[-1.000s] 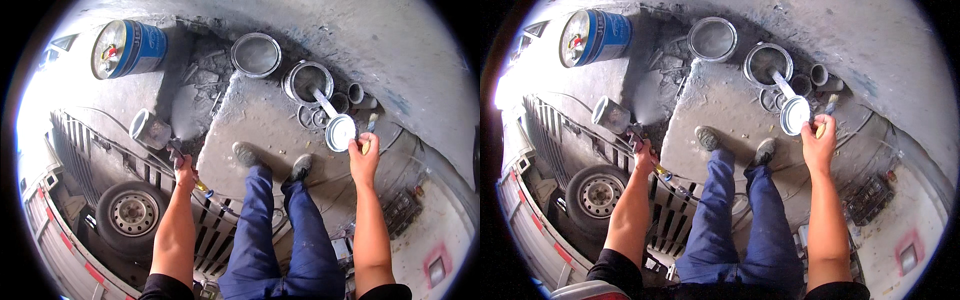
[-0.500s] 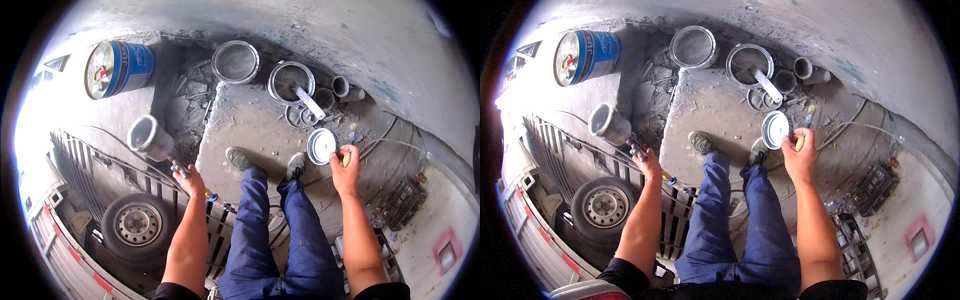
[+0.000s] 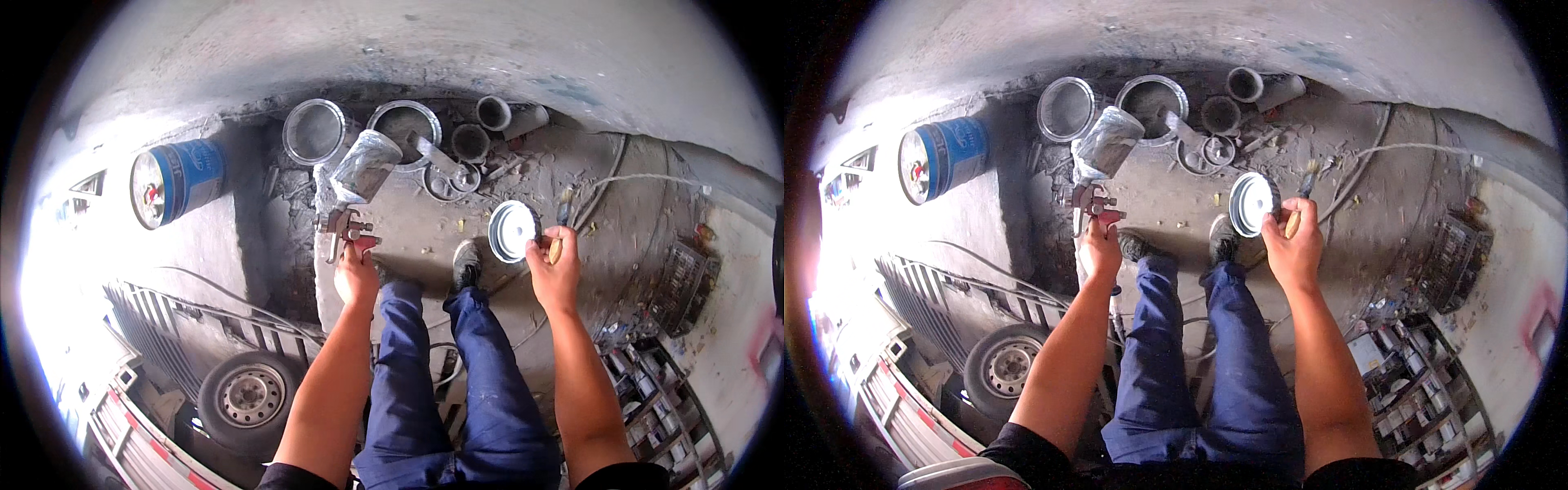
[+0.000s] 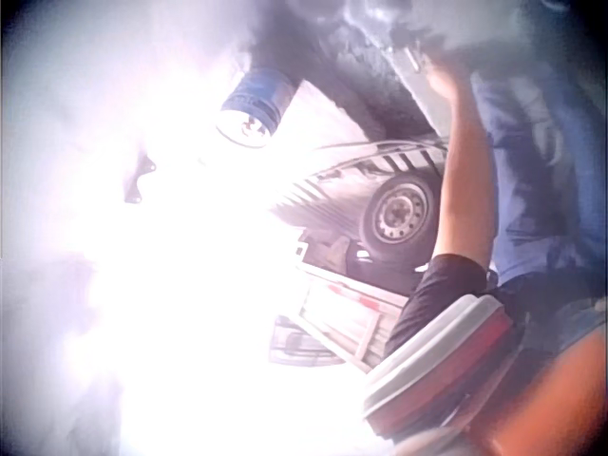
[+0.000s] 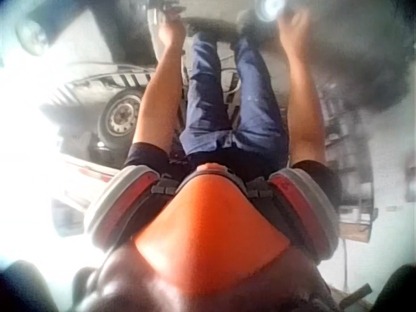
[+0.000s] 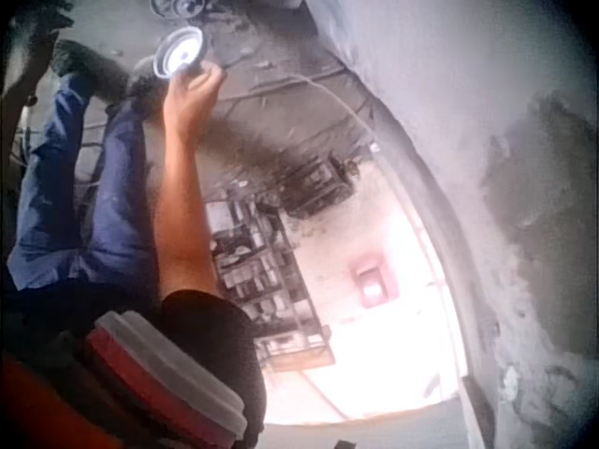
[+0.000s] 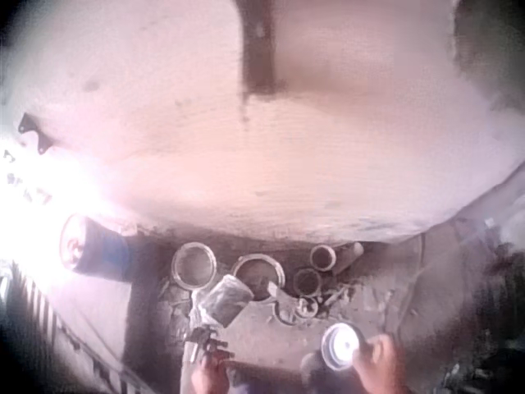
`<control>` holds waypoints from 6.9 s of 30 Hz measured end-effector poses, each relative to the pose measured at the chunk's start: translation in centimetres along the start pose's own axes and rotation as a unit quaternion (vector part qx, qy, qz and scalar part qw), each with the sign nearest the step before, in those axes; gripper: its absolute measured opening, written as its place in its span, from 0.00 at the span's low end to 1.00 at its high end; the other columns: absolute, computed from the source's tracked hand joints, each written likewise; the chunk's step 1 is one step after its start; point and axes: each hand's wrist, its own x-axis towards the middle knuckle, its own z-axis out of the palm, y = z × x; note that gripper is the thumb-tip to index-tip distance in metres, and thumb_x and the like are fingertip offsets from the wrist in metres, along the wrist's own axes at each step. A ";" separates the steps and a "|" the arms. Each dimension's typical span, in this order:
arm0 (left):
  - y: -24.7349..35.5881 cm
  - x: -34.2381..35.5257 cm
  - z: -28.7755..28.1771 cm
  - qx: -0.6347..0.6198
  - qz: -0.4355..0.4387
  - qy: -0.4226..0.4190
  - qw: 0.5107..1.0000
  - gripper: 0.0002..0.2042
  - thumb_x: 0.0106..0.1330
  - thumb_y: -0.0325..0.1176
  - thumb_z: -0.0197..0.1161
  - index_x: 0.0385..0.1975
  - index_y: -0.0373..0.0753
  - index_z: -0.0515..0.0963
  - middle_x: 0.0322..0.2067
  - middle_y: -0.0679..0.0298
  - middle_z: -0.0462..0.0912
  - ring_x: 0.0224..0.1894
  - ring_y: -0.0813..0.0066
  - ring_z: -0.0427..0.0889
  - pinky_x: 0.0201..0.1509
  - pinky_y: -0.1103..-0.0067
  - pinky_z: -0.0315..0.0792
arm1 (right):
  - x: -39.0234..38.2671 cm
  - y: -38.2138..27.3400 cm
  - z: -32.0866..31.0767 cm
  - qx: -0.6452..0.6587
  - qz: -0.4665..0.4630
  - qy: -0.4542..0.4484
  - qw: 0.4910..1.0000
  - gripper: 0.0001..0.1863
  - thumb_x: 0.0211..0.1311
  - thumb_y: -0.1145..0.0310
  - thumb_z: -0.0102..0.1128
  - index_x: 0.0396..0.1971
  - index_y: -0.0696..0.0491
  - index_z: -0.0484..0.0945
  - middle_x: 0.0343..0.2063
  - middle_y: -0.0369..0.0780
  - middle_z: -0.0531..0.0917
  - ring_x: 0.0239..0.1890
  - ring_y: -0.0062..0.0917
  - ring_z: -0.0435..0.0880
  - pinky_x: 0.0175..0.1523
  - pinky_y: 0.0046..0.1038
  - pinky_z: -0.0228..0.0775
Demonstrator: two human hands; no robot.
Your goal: The person stirs a grey liquid in a spray gun cup using a brush, then pours it into a paint can. They repeat this process with a second can. Finally, they walk to a shelf, pick up a white paper, and use a metal scraper to clean the brush on the paper.
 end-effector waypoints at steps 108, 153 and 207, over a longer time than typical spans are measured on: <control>-26.1 -1.5 25.1 -0.437 -0.524 -0.144 0.717 0.14 0.58 0.30 0.57 0.43 0.36 0.76 0.45 0.48 0.79 0.49 0.50 0.78 0.54 0.63 0.72 | -6.1 -21.8 39.9 -0.558 -0.468 -0.633 0.262 0.16 0.49 0.72 0.59 0.40 0.56 0.77 0.31 0.44 0.79 0.34 0.38 0.78 0.40 0.37 0.69; 24.2 -40.0 -12.5 -0.719 -0.571 0.299 0.259 0.09 0.61 0.36 0.60 0.23 0.37 0.78 0.20 0.65 0.80 0.21 0.77 0.76 0.26 0.75 0.71 | -13.9 -40.2 40.4 -0.646 -0.375 -0.656 0.107 0.22 0.51 0.52 0.70 0.34 0.56 0.80 0.26 0.41 0.83 0.33 0.26 0.83 0.40 0.30 0.74; 56.4 -55.9 8.3 -0.521 -0.600 0.435 -0.423 0.10 0.58 0.35 0.60 0.28 0.35 0.80 0.18 0.63 0.79 0.20 0.75 0.78 0.25 0.75 0.74 | -56.5 15.7 -14.6 -0.584 -0.478 -0.511 -0.411 0.05 0.56 0.72 0.60 0.30 0.58 0.77 0.23 0.42 0.81 0.23 0.26 0.81 0.26 0.29 0.76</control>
